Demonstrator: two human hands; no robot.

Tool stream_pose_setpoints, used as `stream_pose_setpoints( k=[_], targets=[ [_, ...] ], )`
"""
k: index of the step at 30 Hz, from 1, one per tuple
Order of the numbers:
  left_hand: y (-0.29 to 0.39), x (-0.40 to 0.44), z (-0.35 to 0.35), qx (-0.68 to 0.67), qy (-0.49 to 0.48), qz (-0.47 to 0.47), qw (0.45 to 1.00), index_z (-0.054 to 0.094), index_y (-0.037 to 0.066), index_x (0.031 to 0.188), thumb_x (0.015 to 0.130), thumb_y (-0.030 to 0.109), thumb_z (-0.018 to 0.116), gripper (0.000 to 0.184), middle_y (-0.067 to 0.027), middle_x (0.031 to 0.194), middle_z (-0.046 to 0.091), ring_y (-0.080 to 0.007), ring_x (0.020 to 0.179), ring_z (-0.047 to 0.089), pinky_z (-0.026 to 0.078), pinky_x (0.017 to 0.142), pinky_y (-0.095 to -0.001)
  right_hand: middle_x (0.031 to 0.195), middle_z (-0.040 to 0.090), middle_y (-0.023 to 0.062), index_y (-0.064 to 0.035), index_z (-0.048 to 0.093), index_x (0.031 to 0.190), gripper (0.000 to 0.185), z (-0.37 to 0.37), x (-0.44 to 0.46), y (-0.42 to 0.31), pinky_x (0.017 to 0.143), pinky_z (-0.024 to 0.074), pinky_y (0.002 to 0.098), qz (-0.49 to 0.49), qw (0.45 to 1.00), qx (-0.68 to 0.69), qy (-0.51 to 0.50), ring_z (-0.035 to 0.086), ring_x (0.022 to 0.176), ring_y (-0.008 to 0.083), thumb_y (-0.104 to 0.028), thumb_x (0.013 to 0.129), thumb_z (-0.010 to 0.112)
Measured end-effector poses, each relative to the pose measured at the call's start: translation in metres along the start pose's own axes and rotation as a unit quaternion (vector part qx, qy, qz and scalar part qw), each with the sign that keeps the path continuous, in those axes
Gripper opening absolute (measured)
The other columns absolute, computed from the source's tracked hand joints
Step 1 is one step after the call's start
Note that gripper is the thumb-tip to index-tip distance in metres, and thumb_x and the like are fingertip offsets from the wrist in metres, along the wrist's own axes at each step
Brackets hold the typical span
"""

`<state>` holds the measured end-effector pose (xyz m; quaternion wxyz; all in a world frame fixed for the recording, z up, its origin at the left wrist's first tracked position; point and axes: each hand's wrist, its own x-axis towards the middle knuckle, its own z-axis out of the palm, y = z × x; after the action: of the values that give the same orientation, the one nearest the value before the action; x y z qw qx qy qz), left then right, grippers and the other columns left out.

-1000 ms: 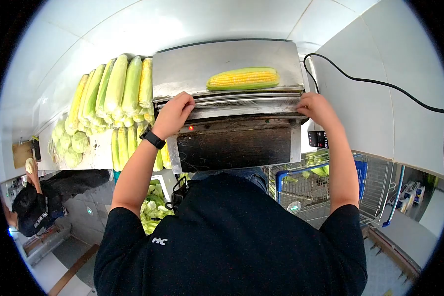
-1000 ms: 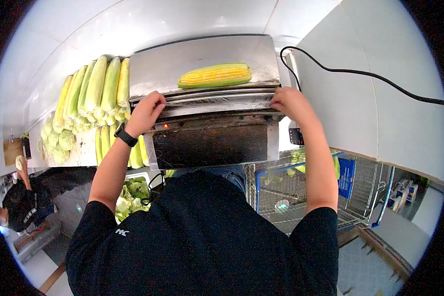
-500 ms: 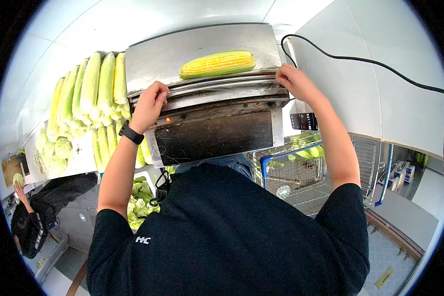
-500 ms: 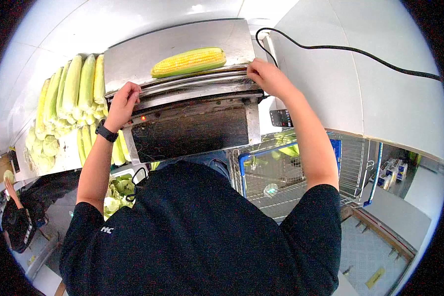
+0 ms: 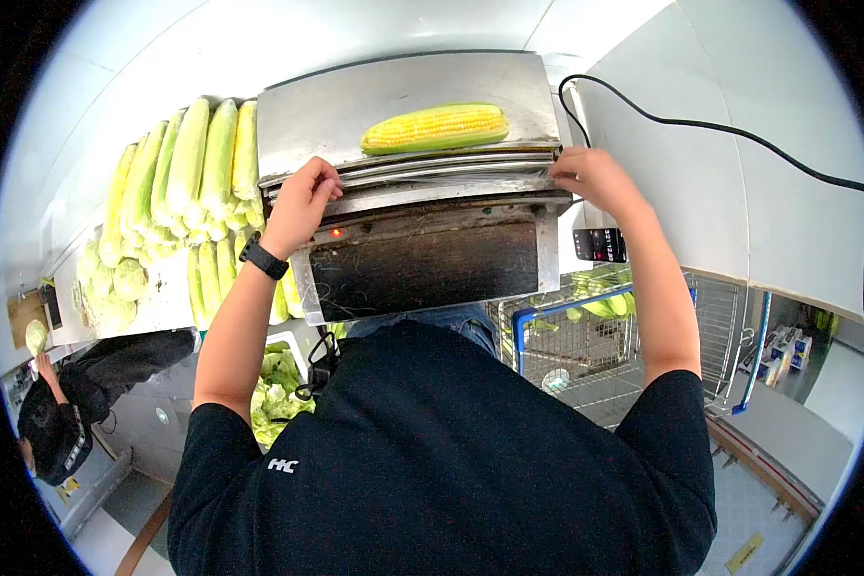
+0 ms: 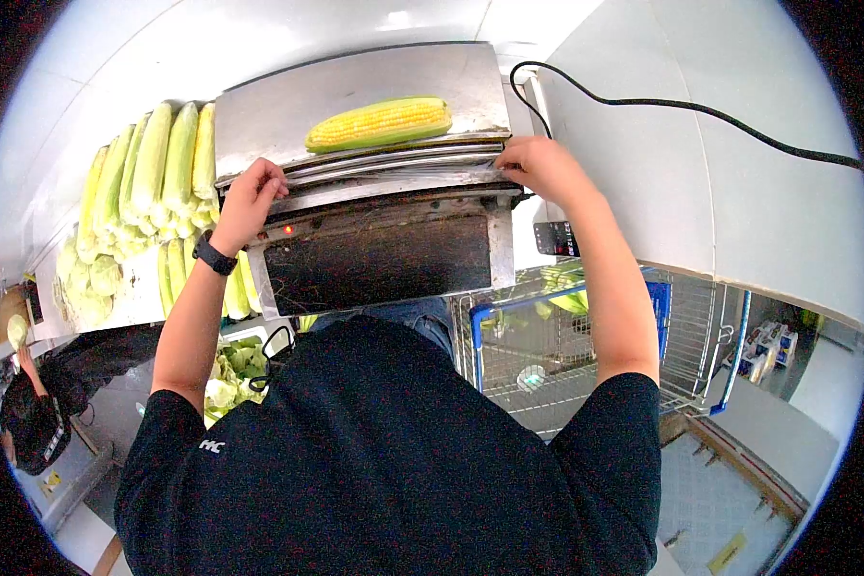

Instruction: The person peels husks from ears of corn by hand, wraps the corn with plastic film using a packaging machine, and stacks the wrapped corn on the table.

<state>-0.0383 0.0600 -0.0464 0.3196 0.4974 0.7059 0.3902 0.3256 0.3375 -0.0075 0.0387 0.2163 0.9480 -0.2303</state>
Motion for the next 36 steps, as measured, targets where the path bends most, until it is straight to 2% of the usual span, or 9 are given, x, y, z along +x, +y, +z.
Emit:
stream_pose_setpoints(
  k=[9, 12, 18, 20, 25, 28, 30, 32, 36],
  targets=[
    [0.003, -0.001, 0.001, 0.012, 0.037, 0.052, 0.998, 0.050, 0.000, 0.097, 0.091, -0.006, 0.052, 0.008, -0.0107, 0.093, 0.054, -0.0193, 0.077, 0.059, 0.049, 0.072, -0.0316, 0.090, 0.067, 0.0106, -0.0051, 0.074, 0.091, 0.013, 0.003, 0.006, -0.004, 0.077, 0.0525, 0.0409, -0.003, 0.999, -0.035, -0.028, 0.065, 0.086, 0.0321, -0.009, 0.079, 0.071],
    [0.003, -0.001, 0.002, 0.019, 0.036, 0.055, 0.998, 0.050, 0.000, 0.098, 0.092, -0.006, 0.052, 0.008, -0.0108, 0.093, 0.054, -0.0197, 0.076, 0.059, 0.049, 0.071, -0.0312, 0.089, 0.067, 0.0104, -0.0048, 0.073, 0.088, 0.010, 0.007, 0.010, -0.001, 0.077, 0.0528, 0.0413, -0.046, 0.998, -0.044, -0.030, 0.065, 0.085, 0.0319, -0.010, 0.081, 0.069],
    [-0.005, -0.001, 0.005, 0.034, 0.068, 0.009, 0.997, 0.055, -0.001, 0.094, 0.087, -0.002, 0.059, 0.008, -0.0071, 0.082, 0.058, -0.0152, 0.072, 0.059, 0.049, 0.068, -0.0301, 0.096, 0.062, 0.0129, -0.0016, 0.063, 0.091, 0.010, 0.016, 0.011, -0.011, 0.081, 0.0508, 0.0424, -0.013, 0.994, -0.097, -0.042, 0.062, 0.092, 0.0341, -0.010, 0.089, 0.058],
    [-0.001, -0.001, 0.008, -0.008, 0.053, -0.023, 0.998, 0.055, 0.000, 0.093, 0.089, -0.004, 0.056, 0.006, -0.0043, 0.089, 0.063, -0.0110, 0.077, 0.061, 0.050, 0.073, -0.0245, 0.101, 0.059, 0.0139, -0.0013, 0.057, 0.095, 0.011, 0.018, 0.002, -0.007, 0.082, 0.0489, 0.0426, 0.022, 1.000, -0.021, 0.001, 0.059, 0.095, 0.0353, -0.011, 0.093, 0.052],
    [0.014, -0.003, 0.013, 0.032, 0.081, 0.029, 0.996, 0.056, 0.000, 0.097, 0.086, -0.003, 0.061, 0.013, -0.0047, 0.087, 0.062, -0.0121, 0.079, 0.061, 0.051, 0.073, -0.0274, 0.098, 0.056, 0.0151, -0.0003, 0.053, 0.097, 0.006, 0.030, -0.009, -0.003, 0.080, 0.0489, 0.0397, 0.060, 0.984, 0.094, 0.139, 0.059, 0.090, 0.0365, -0.005, 0.094, 0.056],
    [0.022, -0.002, 0.018, 0.016, 0.150, 0.031, 0.988, 0.062, 0.000, 0.095, 0.083, 0.002, 0.068, 0.013, -0.0062, 0.081, 0.060, -0.0162, 0.069, 0.060, 0.049, 0.065, -0.0295, 0.095, 0.059, 0.0146, 0.0000, 0.054, 0.099, 0.005, 0.044, -0.009, -0.003, 0.078, 0.0495, 0.0366, 0.062, 0.967, 0.137, 0.208, 0.062, 0.087, 0.0319, -0.004, 0.095, 0.056],
    [0.015, -0.003, 0.014, 0.146, 0.126, 0.067, 0.979, 0.068, 0.002, 0.092, 0.082, 0.003, 0.071, 0.010, -0.0080, 0.082, 0.061, -0.0210, 0.070, 0.061, 0.049, 0.065, -0.0309, 0.096, 0.065, 0.0118, -0.0004, 0.055, 0.101, 0.005, 0.052, -0.008, 0.001, 0.078, 0.0501, 0.0305, 0.121, 0.943, 0.249, 0.186, 0.065, 0.088, 0.0211, -0.002, 0.098, 0.052],
    [0.020, -0.003, 0.016, 0.139, 0.140, 0.049, 0.979, 0.070, 0.003, 0.087, 0.082, 0.004, 0.071, 0.005, -0.0098, 0.082, 0.061, -0.0241, 0.070, 0.061, 0.048, 0.064, -0.0313, 0.093, 0.066, 0.0096, -0.0003, 0.057, 0.103, 0.006, 0.059, -0.005, 0.002, 0.075, 0.0510, 0.0284, 0.119, 0.934, 0.268, 0.202, 0.065, 0.083, 0.0157, -0.004, 0.098, 0.055],
    [0.019, -0.009, 0.017, 0.182, 0.149, 0.070, 0.969, 0.070, 0.002, 0.087, 0.081, 0.004, 0.073, 0.007, -0.0099, 0.080, 0.061, -0.0232, 0.071, 0.061, 0.048, 0.063, -0.0322, 0.089, 0.068, 0.0112, -0.0010, 0.064, 0.107, 0.021, 0.054, -0.002, -0.009, 0.073, 0.0516, 0.0315, 0.108, 0.921, 0.271, 0.257, 0.068, 0.085, 0.0218, -0.006, 0.088, 0.069]
  ],
)
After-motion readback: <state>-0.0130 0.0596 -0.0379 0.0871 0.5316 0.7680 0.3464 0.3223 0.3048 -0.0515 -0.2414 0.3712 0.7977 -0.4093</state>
